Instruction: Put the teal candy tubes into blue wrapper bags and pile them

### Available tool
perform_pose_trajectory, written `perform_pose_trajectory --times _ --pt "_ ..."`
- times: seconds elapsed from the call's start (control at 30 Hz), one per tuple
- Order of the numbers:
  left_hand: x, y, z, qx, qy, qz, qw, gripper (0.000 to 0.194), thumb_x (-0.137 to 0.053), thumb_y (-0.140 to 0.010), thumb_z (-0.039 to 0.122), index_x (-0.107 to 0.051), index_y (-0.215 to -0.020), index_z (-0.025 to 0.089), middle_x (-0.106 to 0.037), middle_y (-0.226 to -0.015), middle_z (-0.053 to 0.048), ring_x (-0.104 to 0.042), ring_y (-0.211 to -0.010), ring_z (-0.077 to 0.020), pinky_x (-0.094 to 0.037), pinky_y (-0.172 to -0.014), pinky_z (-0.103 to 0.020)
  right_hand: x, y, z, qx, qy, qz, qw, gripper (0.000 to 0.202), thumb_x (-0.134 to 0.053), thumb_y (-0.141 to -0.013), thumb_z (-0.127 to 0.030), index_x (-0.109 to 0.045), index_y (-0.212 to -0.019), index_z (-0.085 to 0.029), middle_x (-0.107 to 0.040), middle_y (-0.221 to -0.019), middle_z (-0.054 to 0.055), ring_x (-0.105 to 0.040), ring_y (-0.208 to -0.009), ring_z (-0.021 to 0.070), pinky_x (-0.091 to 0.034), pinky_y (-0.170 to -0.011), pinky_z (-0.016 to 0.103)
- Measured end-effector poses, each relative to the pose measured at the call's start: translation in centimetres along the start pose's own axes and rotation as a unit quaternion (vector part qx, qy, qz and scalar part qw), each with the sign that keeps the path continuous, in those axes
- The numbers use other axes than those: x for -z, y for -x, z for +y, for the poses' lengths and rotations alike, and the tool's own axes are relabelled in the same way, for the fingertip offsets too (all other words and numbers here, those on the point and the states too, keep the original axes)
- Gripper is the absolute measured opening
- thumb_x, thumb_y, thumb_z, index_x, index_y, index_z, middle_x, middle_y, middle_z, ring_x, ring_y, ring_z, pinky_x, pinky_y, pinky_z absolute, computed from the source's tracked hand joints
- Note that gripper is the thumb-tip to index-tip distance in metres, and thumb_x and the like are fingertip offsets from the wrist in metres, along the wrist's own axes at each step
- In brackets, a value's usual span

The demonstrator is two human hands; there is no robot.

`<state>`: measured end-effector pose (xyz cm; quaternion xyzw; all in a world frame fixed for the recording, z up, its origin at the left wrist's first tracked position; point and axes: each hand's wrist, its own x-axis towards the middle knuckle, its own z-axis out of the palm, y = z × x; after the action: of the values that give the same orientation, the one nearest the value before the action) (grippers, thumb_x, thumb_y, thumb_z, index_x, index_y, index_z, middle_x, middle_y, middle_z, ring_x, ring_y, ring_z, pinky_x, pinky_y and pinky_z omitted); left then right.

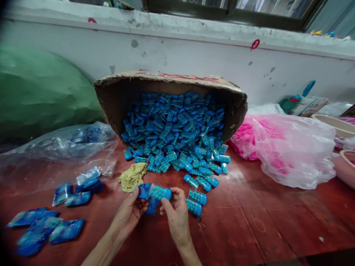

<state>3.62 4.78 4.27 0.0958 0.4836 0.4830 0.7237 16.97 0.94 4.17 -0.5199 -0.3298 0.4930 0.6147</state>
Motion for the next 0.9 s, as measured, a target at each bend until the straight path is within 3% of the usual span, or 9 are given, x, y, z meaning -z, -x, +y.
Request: perform_pose_trajectory --times 0.3,0.6,0.73,0.9 --pt "-0.2 0.1 0.1 0.021 0.017 0.012 1.000 0.021 -0.058 -0.074 0.029 -0.052 -0.061 0.014 -0.056 -0.044 0.000 -0.056 -0.042 -0.0112 -0.045 -0.040 -0.019 -0.3 0.3 0.2 0.008 0.006 -0.004 1.000 0.027 -0.061 -0.073 -0.026 -0.042 -0.091 -0.022 -0.055 -0.069 -0.004 -0.056 -0.054 0.0103 -0.048 -0.048 0.022" --pt "0.1 -0.3 0.4 -0.013 0.010 -0.013 1.000 0.019 -0.062 -0.071 0.029 -0.053 -0.064 0.014 -0.057 -0.045 0.001 -0.057 -0.045 -0.0113 -0.046 -0.043 -0.020 0.4 0.5 1.5 0.047 0.068 -0.034 0.996 0.023 -0.059 -0.076 -0.022 -0.046 -0.095 -0.022 -0.054 -0.077 -0.002 -0.055 -0.066 0.0116 -0.047 -0.062 0.024" --pt "0.4 -0.3 0.4 -0.067 -0.021 -0.033 0.997 0.025 -0.069 -0.062 0.034 -0.056 -0.067 0.014 -0.059 -0.049 0.002 -0.056 -0.046 -0.0118 -0.045 -0.043 -0.021 0.4 0.1 1.2 0.023 0.041 -0.043 0.998 0.023 -0.061 -0.073 -0.024 -0.046 -0.091 -0.021 -0.054 -0.071 -0.004 -0.055 -0.059 0.0103 -0.046 -0.056 0.023" --pt "0.3 -0.4 0.0 -0.115 -0.076 0.004 0.990 0.032 -0.074 -0.053 0.036 -0.059 -0.068 0.012 -0.062 -0.053 0.001 -0.054 -0.046 -0.0113 -0.045 -0.045 -0.021 -0.2 -0.2 1.4 -0.064 -0.043 -0.045 0.996 0.031 -0.064 -0.069 -0.032 -0.041 -0.087 -0.022 -0.051 -0.060 -0.007 -0.051 -0.039 0.0094 -0.044 -0.039 0.022"
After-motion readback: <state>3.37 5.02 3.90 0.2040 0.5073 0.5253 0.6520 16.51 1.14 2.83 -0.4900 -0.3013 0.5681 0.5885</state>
